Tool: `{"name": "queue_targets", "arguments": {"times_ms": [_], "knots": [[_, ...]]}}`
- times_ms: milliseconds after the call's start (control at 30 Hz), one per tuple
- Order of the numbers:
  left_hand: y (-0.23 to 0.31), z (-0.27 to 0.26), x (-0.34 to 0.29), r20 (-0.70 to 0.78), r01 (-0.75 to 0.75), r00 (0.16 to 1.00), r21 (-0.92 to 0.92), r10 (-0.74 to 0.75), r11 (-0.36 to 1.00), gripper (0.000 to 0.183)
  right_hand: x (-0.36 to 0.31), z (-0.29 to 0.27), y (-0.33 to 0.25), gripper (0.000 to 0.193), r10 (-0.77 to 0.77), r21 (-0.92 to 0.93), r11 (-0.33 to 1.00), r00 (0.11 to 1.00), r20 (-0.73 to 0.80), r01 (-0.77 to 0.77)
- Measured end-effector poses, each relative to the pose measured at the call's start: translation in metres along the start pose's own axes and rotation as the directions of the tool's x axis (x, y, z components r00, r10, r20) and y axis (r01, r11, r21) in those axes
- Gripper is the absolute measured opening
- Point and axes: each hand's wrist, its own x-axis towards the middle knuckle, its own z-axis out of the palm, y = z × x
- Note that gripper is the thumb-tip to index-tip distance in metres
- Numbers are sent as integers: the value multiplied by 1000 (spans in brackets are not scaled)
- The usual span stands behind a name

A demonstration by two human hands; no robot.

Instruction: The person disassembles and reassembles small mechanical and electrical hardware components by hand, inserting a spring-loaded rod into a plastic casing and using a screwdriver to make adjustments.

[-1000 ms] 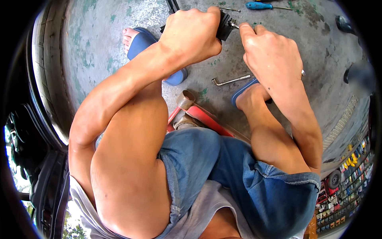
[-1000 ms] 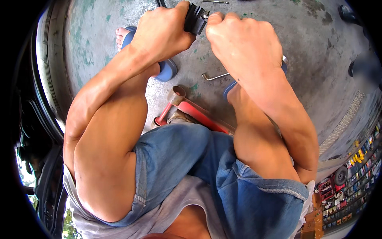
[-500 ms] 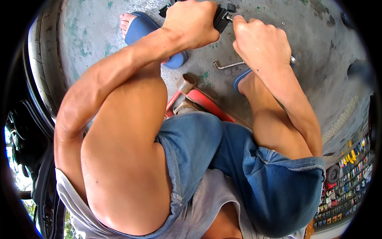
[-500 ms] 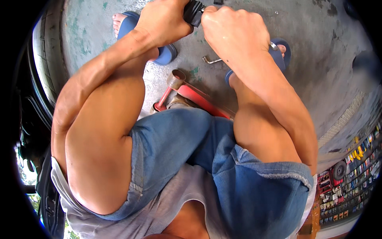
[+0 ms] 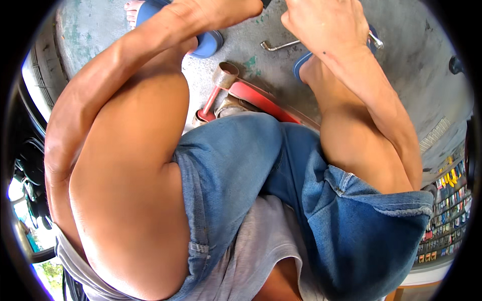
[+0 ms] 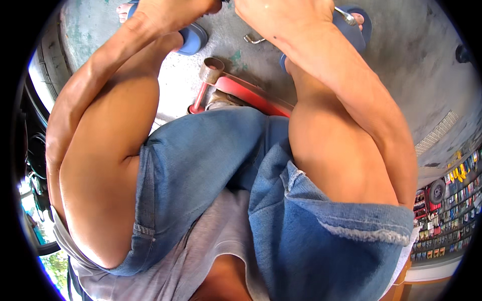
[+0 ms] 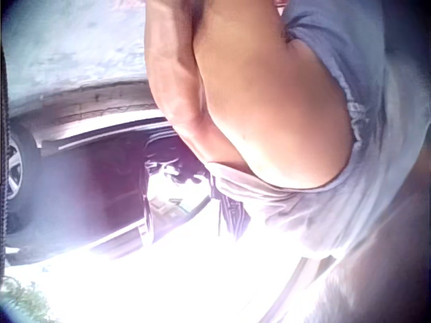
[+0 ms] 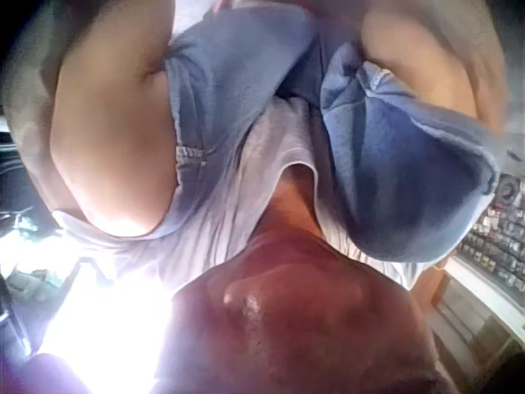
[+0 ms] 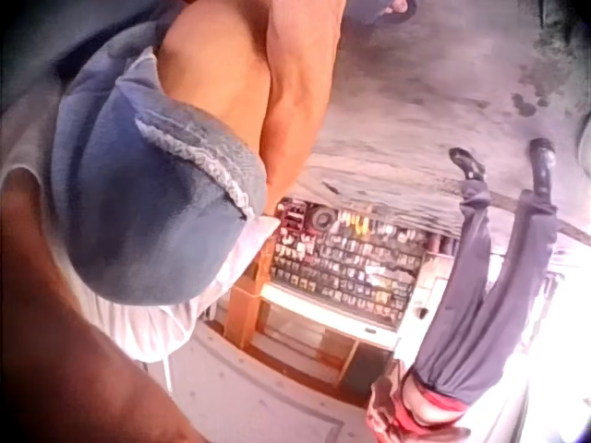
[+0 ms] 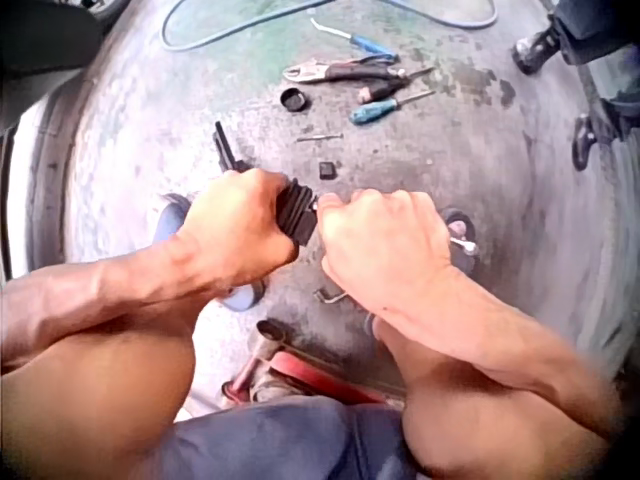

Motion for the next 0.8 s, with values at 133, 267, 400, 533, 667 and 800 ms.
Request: {"name": "queue_targets", "arguments": {"times_ms": [133, 267, 400, 533, 667, 800], "knots": [[0, -10, -3, 87, 39, 996, -264, -17, 964, 22, -3, 16, 11, 14, 81, 142, 988, 984, -161, -58], [12, -14, -3, 36, 84, 996, -217, -78, 973, 26, -2, 14, 12, 12, 60, 81, 996, 970, -235, -42], [13, -20, -9, 24, 113, 994, -161, -111, 980, 25, -5, 9, 9, 10, 23, 108, 994, 978, -209, 0], [5, -28, -8, 137, 51, 990, -275, -13, 960, 23, -14, 3, 13, 9, -13, 133, 990, 978, -206, 42], [-4, -23, -11, 182, 112, 982, -294, -59, 949, 28, -9, 3, 10, 10, -22, 151, 987, 982, -189, 52], [-13, -15, -12, 125, 58, 992, -365, -13, 929, 30, -13, 5, 11, 31, -10, 164, 985, 961, -276, 57]]}}
